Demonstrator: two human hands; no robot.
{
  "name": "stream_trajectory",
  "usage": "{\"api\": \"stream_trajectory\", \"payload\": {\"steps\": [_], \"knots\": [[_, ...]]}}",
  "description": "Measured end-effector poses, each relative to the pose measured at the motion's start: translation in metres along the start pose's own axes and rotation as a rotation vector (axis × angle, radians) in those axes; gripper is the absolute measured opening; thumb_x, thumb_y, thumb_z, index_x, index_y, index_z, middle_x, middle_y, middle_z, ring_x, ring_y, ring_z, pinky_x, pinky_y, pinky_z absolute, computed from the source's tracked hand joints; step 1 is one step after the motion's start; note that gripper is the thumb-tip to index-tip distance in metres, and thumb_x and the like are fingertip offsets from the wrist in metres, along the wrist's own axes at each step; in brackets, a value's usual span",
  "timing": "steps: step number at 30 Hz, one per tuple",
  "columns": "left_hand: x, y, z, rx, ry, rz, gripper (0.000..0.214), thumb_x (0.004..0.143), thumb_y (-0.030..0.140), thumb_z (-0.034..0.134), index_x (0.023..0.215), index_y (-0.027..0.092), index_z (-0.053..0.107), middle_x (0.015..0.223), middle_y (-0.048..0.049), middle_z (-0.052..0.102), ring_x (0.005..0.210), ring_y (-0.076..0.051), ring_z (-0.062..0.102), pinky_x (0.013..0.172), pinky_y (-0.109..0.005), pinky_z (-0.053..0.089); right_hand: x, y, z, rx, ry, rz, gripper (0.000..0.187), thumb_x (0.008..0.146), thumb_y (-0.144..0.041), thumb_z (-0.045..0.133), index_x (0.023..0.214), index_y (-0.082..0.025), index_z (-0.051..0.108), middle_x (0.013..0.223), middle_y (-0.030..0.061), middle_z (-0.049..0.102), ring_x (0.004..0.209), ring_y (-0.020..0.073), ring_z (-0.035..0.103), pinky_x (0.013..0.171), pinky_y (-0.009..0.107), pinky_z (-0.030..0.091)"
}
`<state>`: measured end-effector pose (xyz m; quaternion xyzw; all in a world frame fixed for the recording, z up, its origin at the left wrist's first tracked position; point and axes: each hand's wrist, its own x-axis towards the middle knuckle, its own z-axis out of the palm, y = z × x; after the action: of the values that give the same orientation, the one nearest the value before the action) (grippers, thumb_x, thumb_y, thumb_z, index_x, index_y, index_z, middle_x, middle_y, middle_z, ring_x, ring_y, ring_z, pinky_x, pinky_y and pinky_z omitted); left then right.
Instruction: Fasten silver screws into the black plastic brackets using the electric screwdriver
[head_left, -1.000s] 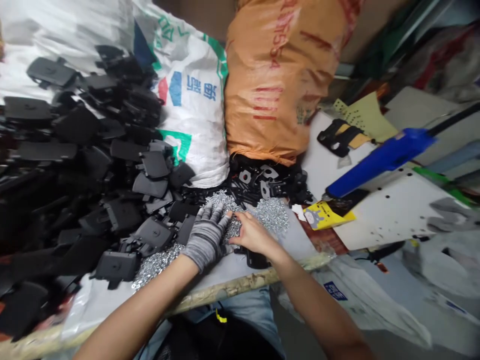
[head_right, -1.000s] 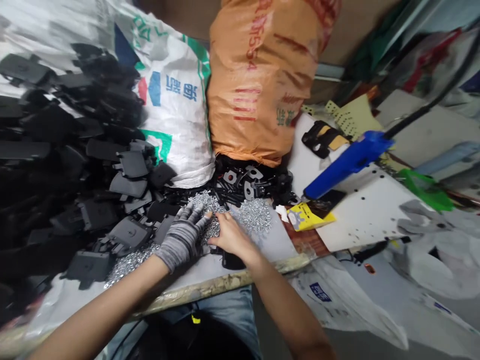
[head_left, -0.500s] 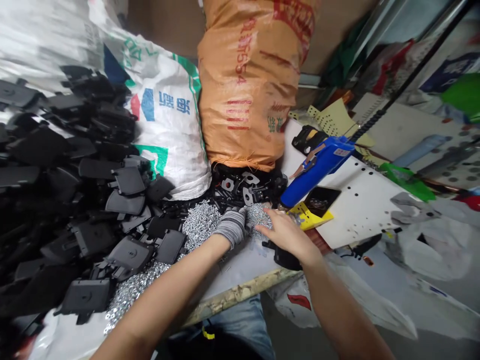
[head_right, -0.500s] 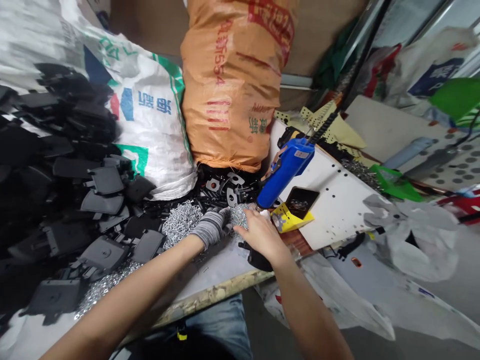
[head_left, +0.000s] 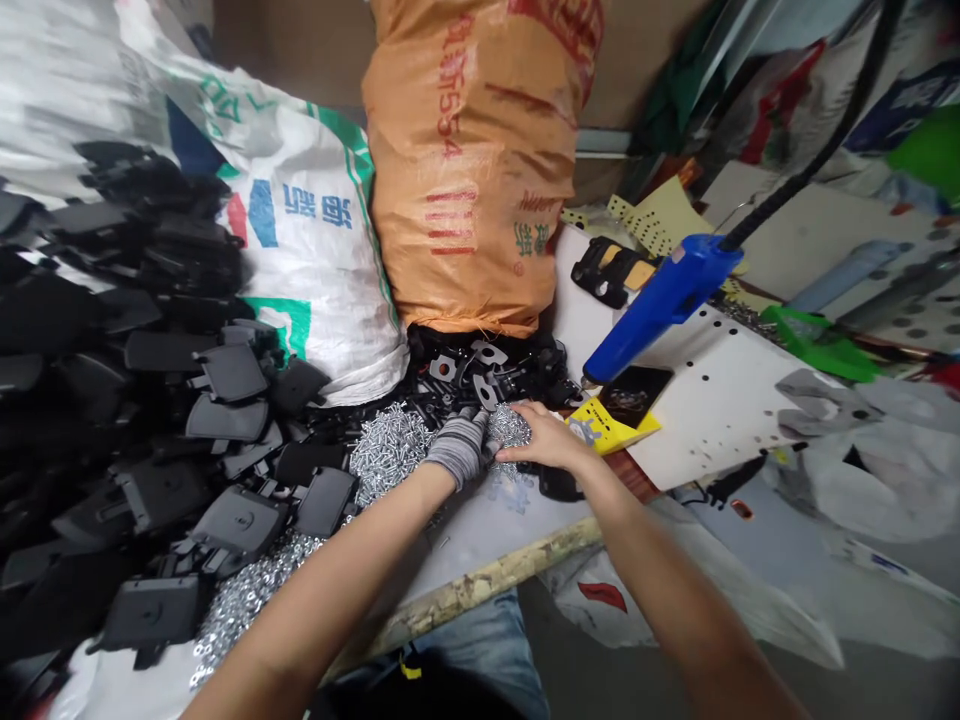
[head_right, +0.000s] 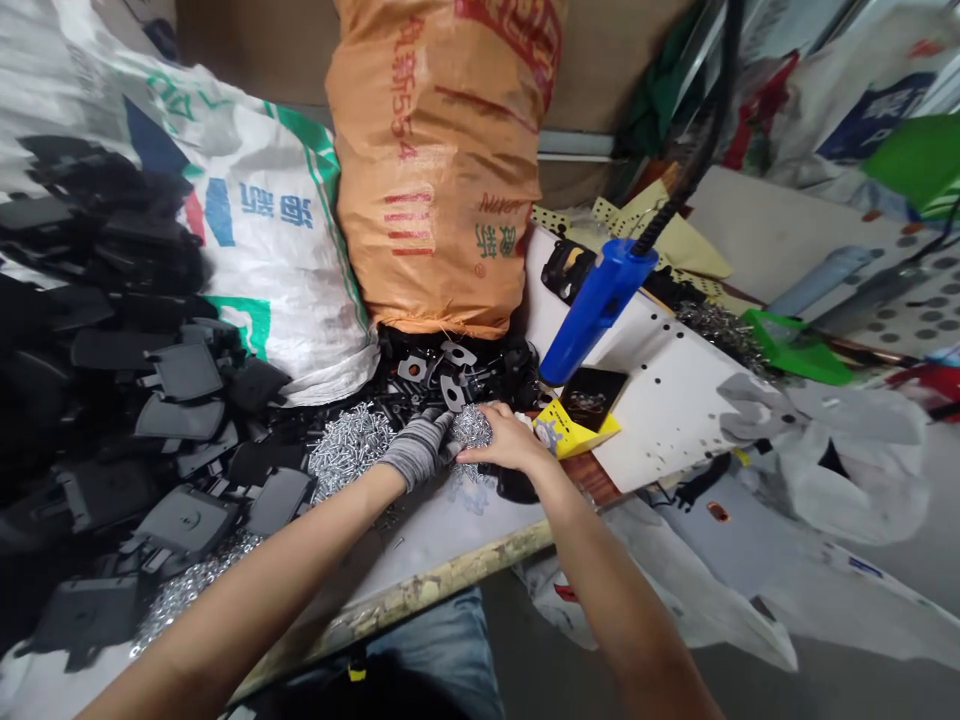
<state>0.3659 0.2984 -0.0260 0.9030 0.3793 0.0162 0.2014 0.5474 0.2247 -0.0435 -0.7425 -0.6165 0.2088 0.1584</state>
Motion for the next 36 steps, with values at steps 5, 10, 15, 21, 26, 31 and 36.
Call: {"api": "stream_trajectory", "payload": {"steps": [5,10,15,21,26,31,36], "knots": [[-0.005,-0.005,0.007,-0.045,0.038,0.034,0.061,0.087,0.03,0.063,0.144,0.01,0.05,0.139,-0.0186,0.058,0.121,-0.03,0.062,0.107,-0.04,0.05,-0.011,-0.003,0.005,0.016,0.018,-0.022,0.094,0.066,-0.053,0.085,0.145,-0.018,0.05,0.142,0.0158,0.052,0.131,0.0305,0.055,0.111,0.038,0.043],[-0.028,-0.011,0.005,-0.059,0.109,0.098,0.073,0.08,0.03,0.074,0.146,0.015,0.046,0.146,-0.0157,0.053,0.132,-0.029,0.055,0.113,-0.041,0.046,-0.037,-0.005,0.007,-0.004,0.119,0.024,0.094,0.069,-0.052,0.083,0.147,-0.015,0.046,0.142,0.0203,0.053,0.132,0.035,0.053,0.109,0.045,0.044],[-0.048,-0.004,0.008,0.004,0.12,0.03,0.046,0.078,0.027,0.077,0.118,0.01,0.063,0.123,-0.0162,0.064,0.109,-0.029,0.065,0.095,-0.041,0.055,-0.059,-0.011,0.015,-0.024,0.166,0.06,0.045,0.078,-0.039,0.077,0.114,-0.015,0.065,0.104,0.0125,0.072,0.092,0.0268,0.069,0.09,0.039,0.052],[-0.055,-0.003,0.004,0.081,0.025,0.06,0.016,0.087,0.013,0.061,0.1,0.013,0.07,0.099,-0.0121,0.072,0.09,-0.024,0.068,0.085,-0.036,0.055,-0.073,-0.034,0.02,-0.024,0.07,0.028,0.009,0.087,-0.022,0.065,0.092,-0.019,0.071,0.083,0.0045,0.073,0.078,0.02,0.07,0.079,0.029,0.051],[-0.069,-0.017,-0.004,0.157,-0.06,0.105,0.024,0.087,0.007,0.055,0.101,0.013,0.073,0.1,-0.0138,0.073,0.09,-0.025,0.068,0.084,-0.038,0.054,-0.081,-0.048,0.021,-0.053,0.009,0.036,0.033,0.085,-0.027,0.071,0.117,-0.018,0.071,0.101,0.0111,0.074,0.089,0.0259,0.07,0.081,0.032,0.051],[-0.099,-0.028,-0.011,0.184,-0.112,0.211,0.026,0.09,0.034,0.062,0.102,0.016,0.075,0.106,-0.0136,0.073,0.101,-0.029,0.065,0.096,-0.044,0.05,-0.087,-0.061,0.025,-0.055,-0.078,0.004,0.032,0.089,-0.022,0.066,0.12,-0.016,0.07,0.112,0.012,0.072,0.086,0.0223,0.069,0.081,0.03,0.05],[-0.127,-0.033,-0.012,0.213,-0.033,0.298,0.041,0.084,0.044,0.069,0.113,0.015,0.073,0.116,-0.016,0.071,0.111,-0.035,0.061,0.1,-0.051,0.048,-0.096,-0.072,0.03,-0.072,-0.112,-0.032,0.023,0.091,-0.02,0.061,0.111,-0.02,0.072,0.111,0.0074,0.07,0.086,0.0192,0.067,0.082,0.028,0.048]]}}
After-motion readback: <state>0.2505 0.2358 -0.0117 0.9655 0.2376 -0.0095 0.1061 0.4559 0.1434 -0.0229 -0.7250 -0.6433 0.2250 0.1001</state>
